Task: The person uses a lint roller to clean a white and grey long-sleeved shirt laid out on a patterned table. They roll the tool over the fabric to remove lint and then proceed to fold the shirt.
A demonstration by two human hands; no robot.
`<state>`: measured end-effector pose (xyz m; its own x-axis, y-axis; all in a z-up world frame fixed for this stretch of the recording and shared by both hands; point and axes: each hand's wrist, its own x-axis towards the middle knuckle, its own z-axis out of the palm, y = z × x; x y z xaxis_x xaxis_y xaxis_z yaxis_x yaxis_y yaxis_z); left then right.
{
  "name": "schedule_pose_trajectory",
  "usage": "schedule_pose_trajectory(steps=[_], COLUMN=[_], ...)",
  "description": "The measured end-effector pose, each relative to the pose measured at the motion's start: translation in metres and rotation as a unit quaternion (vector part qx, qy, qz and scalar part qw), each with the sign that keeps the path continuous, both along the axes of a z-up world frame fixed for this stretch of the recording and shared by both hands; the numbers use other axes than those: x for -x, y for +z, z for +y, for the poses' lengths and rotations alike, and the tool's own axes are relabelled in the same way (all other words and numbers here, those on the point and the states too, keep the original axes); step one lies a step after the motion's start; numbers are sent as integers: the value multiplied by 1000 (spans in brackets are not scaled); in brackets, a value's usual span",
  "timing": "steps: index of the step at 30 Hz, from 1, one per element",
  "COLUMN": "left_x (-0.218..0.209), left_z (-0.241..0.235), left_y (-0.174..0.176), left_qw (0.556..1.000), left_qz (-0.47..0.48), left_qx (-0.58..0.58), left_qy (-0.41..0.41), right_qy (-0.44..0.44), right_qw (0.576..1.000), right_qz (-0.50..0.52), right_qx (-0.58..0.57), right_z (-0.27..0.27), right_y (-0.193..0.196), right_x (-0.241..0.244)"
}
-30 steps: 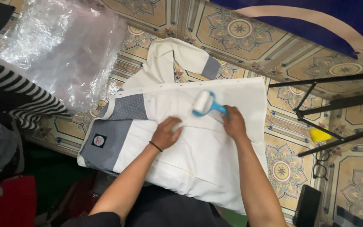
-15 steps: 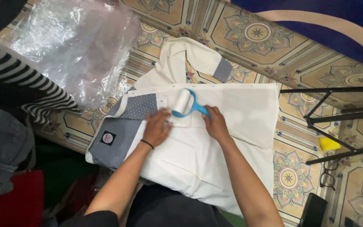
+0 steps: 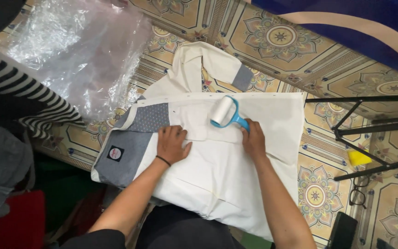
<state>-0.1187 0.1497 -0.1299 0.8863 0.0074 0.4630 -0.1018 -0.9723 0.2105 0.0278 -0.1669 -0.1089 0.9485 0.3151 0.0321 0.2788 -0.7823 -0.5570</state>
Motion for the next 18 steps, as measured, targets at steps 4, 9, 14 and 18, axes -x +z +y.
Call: schedule_pose_trajectory(steps=[4,9,14,18], left_x=[-13,-19,-14,-16], left_z=[-20,-45,-44,-4], left_y=[-25,-11,-7,6], left_qw=[1000,987,986,960], left_qz=[-11,62,56,-39], left_qx=[16,144,156,268], left_qy=[10,22,-2,67], right_qy=[-29,13,-78,95], right_qw=[999,993,969,948], right_qz=[25,-114,-232,-304], right_qx=[-21,-25,43,-11], right_z=[0,-11,-18,35], right_y=[6,-11,-19,-16], right_x=[17,8,8,32])
